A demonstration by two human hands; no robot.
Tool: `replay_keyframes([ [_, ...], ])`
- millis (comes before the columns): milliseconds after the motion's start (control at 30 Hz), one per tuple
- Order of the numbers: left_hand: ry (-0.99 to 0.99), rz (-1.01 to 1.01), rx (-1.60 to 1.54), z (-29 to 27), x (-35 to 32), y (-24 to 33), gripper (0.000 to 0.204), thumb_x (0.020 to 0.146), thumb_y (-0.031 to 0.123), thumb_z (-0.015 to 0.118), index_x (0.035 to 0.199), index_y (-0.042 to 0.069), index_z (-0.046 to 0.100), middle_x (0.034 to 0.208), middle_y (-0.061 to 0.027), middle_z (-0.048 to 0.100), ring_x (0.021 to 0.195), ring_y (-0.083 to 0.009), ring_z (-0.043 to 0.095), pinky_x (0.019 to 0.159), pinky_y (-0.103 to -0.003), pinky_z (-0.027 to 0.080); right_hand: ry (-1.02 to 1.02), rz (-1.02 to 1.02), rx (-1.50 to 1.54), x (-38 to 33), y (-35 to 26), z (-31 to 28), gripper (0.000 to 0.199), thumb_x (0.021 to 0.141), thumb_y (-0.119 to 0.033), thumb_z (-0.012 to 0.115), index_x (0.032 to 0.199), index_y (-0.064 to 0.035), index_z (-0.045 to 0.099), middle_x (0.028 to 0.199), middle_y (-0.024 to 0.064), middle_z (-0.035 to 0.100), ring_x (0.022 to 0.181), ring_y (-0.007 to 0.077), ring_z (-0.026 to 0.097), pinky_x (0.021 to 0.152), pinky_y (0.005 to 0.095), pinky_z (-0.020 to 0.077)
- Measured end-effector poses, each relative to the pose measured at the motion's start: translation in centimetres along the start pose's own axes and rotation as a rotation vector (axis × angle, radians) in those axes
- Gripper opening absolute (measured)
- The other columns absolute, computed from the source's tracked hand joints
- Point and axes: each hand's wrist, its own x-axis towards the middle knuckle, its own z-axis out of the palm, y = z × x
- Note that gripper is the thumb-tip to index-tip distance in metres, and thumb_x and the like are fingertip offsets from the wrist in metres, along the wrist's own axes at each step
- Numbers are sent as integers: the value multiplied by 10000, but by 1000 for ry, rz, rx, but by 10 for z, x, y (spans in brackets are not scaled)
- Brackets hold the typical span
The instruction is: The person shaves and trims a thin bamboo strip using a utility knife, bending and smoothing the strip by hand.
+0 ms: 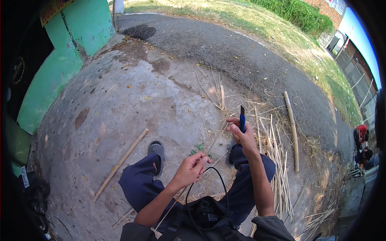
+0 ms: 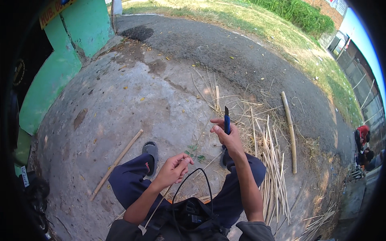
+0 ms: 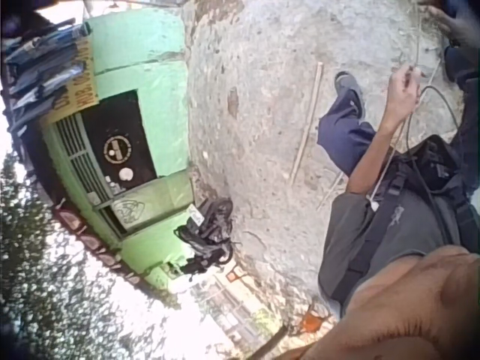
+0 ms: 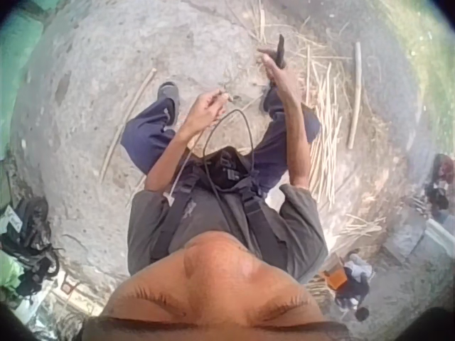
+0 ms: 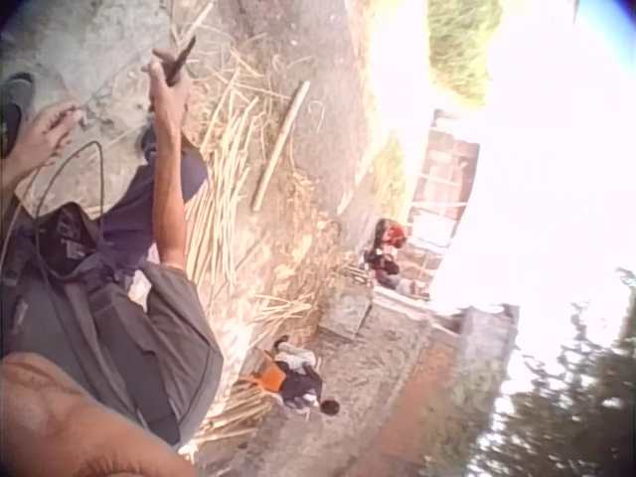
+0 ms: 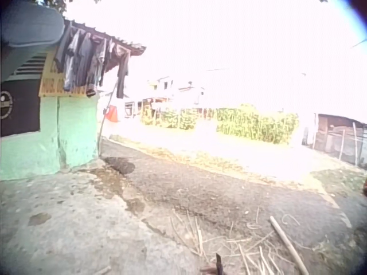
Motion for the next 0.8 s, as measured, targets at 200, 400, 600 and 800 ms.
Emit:
replay_keyframes([
  [200, -46, -6, 79, 12, 12, -1, 264, 1174, 238, 470, 1167, 26, 628, 699, 36, 472, 503, -33, 422, 451, -234, 404, -19, 78, 53, -2, 10, 6, 294, 993, -206, 777, 1210, -26, 695, 893, 5, 716, 540, 1, 366, 491, 219, 236],
  [400, -81, 34, -30, 16, 16, -6, 267, 1169, 242, 472, 1214, 14, 603, 763, -1, 517, 536, -48, 475, 510, -259, 550, 141, 26, 97, -6, 5, 0, 235, 970, -192, 815, 1118, -29, 732, 891, 20, 762, 551, -11, 403, 489, 204, 273],
  [600, -87, 45, -31, 15, 19, -10, 228, 1166, 215, 491, 1206, 16, 592, 763, 6, 499, 541, -44, 478, 477, -255, 521, 180, 5, 49, -8, -1, -2, 273, 979, -200, 802, 1176, -25, 731, 891, 13, 762, 569, -8, 429, 509, 204, 302],
  [800, 97, 72, -155, 16, 23, -6, 183, 1154, 219, 546, 1154, 41, 590, 753, 29, 482, 533, -18, 373, 439, -216, 314, 58, -202, -266, -16, 3, 3, 302, 1044, -275, 686, 1199, -16, 706, 873, 67, 759, 698, 100, 624, 644, 299, 465],
])
